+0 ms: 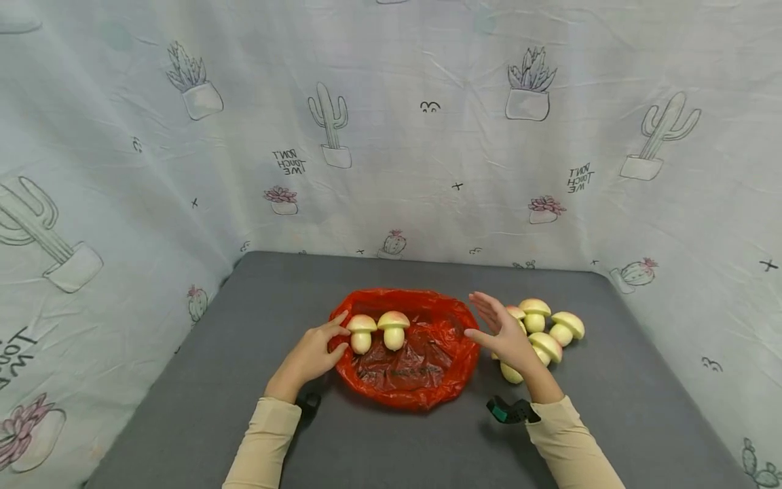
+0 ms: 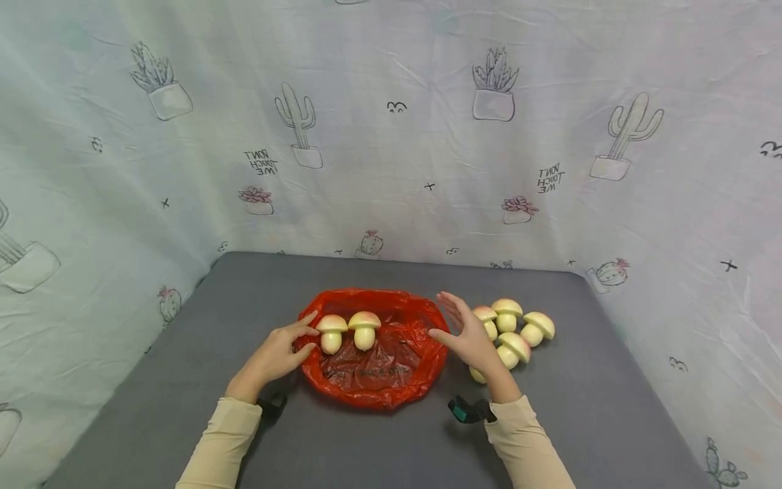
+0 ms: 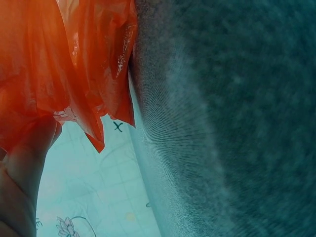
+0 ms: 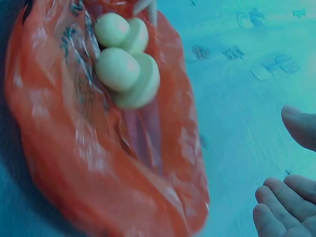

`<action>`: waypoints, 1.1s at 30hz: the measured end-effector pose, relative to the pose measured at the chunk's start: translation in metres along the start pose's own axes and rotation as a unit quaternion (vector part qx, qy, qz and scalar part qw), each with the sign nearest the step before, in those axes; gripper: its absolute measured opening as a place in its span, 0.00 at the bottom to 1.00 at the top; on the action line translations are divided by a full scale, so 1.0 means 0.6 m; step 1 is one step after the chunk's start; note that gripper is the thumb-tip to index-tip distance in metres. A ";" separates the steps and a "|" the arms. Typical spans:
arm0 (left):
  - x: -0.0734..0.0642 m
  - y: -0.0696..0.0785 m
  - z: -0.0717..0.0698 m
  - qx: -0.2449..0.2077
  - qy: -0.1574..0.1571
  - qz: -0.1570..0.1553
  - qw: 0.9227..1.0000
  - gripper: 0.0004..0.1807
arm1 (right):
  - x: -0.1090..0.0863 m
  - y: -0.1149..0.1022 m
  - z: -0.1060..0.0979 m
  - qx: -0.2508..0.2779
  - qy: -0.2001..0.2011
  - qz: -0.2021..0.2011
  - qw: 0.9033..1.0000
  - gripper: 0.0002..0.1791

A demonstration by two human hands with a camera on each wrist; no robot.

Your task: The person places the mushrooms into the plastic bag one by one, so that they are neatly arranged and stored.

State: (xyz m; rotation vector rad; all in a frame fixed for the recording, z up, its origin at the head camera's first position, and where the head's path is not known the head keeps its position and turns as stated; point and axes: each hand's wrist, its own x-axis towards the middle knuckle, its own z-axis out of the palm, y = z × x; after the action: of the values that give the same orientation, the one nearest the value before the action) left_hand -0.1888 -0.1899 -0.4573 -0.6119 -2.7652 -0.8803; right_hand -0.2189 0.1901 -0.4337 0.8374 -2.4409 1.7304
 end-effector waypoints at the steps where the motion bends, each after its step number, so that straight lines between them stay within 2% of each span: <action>1: 0.001 0.001 0.001 -0.001 -0.001 0.001 1.000 0.14 | -0.007 0.001 -0.008 -0.002 0.009 -0.003 1.000 0.39; 7: 0.003 0.000 0.006 0.002 0.007 0.013 1.000 0.13 | -0.047 0.009 -0.043 0.007 0.065 -0.002 0.998 0.38; 14: 0.001 -0.001 0.007 -0.002 0.008 0.011 1.000 0.12 | -0.088 0.013 -0.068 0.000 0.121 -0.017 0.993 0.38; 18: 0.000 -0.002 0.008 0.002 0.008 0.012 1.000 0.13 | -0.111 0.019 -0.079 -0.008 0.157 -0.012 0.987 0.38; 26: 0.001 -0.002 0.004 0.002 0.008 0.006 1.000 0.13 | -0.147 0.042 -0.091 -0.071 0.203 0.029 0.976 0.41; 33: 0.000 -0.004 0.004 0.001 0.005 0.000 1.000 0.13 | -0.163 0.060 -0.092 -0.086 0.215 0.078 0.970 0.42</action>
State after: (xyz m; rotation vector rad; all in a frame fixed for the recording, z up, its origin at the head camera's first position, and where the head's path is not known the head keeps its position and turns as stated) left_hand -0.1899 -0.1905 -0.4607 -0.6074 -2.7572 -0.8776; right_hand -0.1665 0.2870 -0.4759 0.2244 -2.3547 1.5136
